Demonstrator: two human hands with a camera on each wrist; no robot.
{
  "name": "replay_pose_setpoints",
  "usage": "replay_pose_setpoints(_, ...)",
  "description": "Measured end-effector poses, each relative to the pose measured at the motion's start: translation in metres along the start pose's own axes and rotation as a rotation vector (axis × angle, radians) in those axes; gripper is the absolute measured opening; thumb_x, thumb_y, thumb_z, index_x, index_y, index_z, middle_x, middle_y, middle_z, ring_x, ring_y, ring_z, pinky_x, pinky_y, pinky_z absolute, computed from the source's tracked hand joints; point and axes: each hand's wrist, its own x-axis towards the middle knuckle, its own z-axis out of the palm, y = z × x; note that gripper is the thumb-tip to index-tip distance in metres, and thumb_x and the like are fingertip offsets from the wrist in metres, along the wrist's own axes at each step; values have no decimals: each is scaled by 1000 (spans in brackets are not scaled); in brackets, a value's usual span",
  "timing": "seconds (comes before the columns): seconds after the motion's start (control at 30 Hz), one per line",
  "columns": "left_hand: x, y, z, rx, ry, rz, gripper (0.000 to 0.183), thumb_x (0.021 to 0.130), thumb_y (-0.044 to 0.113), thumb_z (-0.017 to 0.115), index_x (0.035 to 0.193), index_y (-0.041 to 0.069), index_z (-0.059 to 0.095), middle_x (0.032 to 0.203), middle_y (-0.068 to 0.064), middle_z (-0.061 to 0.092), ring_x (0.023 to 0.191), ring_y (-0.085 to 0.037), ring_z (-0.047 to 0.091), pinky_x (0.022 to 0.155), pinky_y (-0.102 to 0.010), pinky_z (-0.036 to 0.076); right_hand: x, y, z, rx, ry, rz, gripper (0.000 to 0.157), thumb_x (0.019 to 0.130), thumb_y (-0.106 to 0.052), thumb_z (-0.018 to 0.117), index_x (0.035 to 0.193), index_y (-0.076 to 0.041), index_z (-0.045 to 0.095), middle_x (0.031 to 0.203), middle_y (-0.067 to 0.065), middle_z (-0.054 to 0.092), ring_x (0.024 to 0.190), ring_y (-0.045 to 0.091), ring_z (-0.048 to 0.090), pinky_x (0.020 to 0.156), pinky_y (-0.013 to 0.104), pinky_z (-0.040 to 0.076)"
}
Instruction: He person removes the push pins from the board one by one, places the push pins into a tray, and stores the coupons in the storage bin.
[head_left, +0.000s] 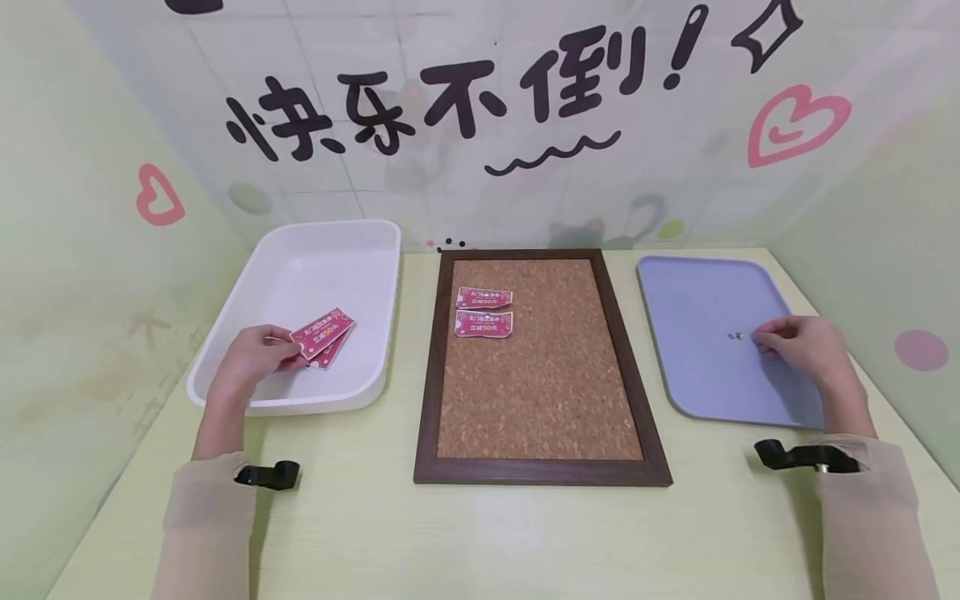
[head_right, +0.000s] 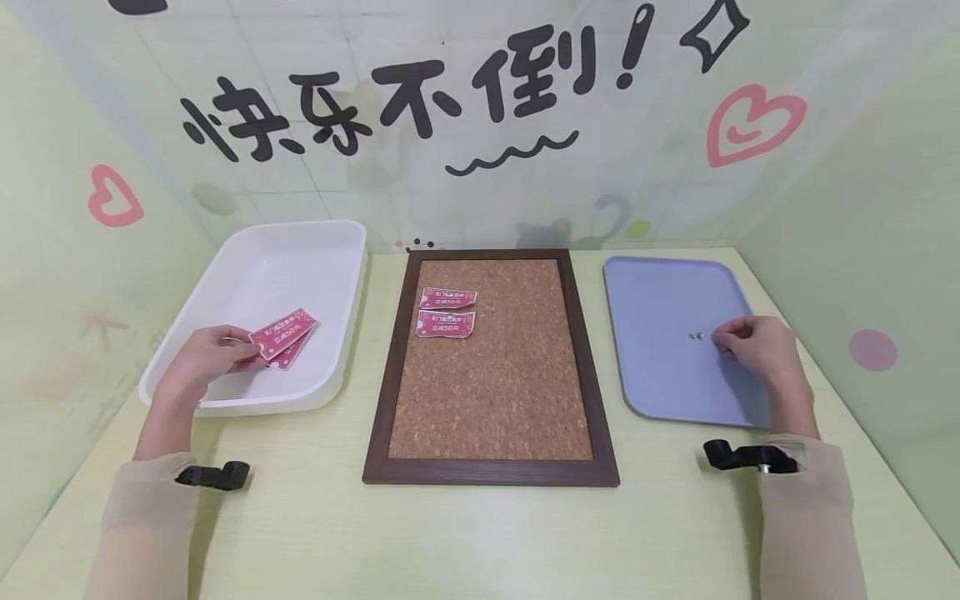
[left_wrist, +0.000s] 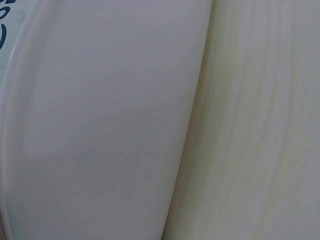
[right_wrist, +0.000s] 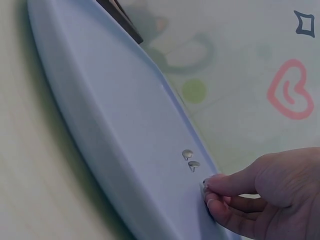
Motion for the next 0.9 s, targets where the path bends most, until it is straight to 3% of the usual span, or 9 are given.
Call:
replay_pose_setpoints(0.23,2,-2,1,-11,-4,-9,43,101,14,59,132,-14,48,106,-17,64,78,-7,67,73,-21,53,1,2,0,-25,-12,7,37,98,-23,66,105,14,68,72,3,70,62,0,53,58,19,38)
replay_pose_setpoints(0.5,2,-2,0,24,11,-3,42,101,16,60,130,-13,50,111,-19,61,82,-8,63,73,-23,53,1,2,-3,-29,-44,23,40,99,-25,65,109,14,67,77,6,72,66,0,53,60,20,38)
replay_pose_setpoints(0.9,-6,3,-2,47,58,50,46,103,20,56,136,-12,48,122,-26,56,99,-30,64,78,-26,56,-1,-4,-10,40,-26,28,42,102,-25,58,119,13,59,87,17,72,63,-2,59,60,19,41)
